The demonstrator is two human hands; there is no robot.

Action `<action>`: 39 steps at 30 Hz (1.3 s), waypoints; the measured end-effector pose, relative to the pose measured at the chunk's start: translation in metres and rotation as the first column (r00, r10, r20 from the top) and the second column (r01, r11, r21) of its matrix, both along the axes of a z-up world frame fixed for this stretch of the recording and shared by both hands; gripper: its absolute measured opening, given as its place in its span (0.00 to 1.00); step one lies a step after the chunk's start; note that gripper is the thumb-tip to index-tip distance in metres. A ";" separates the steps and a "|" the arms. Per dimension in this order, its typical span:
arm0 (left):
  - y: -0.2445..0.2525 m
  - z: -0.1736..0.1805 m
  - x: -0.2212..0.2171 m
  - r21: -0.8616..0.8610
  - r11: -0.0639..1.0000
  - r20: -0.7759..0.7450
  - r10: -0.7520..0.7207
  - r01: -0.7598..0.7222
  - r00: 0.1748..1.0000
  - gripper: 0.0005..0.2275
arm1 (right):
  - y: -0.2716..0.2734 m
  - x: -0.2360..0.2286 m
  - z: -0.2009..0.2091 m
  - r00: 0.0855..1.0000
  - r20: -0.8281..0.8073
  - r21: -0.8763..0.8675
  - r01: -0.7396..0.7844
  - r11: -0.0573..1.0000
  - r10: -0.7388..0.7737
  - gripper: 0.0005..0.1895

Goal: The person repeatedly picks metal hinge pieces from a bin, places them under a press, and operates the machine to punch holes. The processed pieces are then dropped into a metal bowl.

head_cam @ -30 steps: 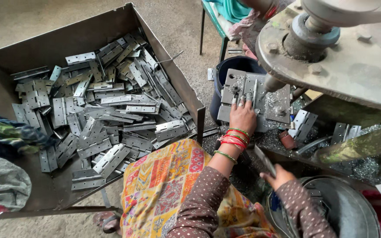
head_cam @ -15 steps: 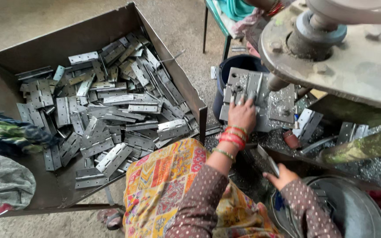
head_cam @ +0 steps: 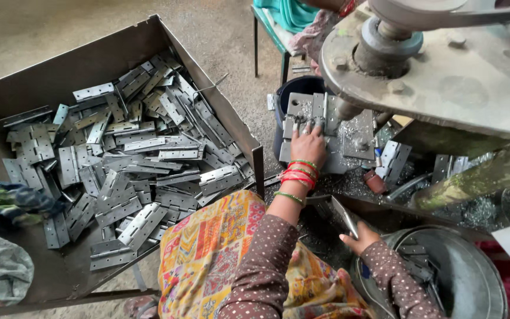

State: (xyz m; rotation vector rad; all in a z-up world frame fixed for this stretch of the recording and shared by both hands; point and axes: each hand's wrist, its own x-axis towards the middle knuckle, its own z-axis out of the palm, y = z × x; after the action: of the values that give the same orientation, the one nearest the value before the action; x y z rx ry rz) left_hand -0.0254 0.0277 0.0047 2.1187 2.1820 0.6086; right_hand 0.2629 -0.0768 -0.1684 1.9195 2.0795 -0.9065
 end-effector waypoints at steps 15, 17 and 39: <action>-0.007 -0.004 -0.006 0.052 0.998 -0.069 -0.022 0.026 0.997 0.10 | -0.036 -0.015 -0.009 0.985 -0.152 0.034 0.084 0.996 -0.078 0.27; -0.008 -0.001 -0.009 0.029 0.999 -0.067 -0.032 0.034 0.997 0.10 | -0.022 -0.016 0.023 0.989 -0.117 0.035 0.092 0.995 -0.087 0.28; -0.112 0.064 -0.009 0.335 0.939 0.549 -0.128 -0.077 0.826 0.10 | -0.036 -0.037 0.131 0.795 -0.595 0.444 0.445 0.777 -0.116 0.23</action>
State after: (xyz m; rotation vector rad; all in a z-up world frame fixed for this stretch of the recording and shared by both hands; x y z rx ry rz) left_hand -0.0345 -0.0844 0.0689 1.7547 1.7975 1.4923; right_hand 0.2263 -0.1133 -0.0377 2.6005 2.6524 -1.0806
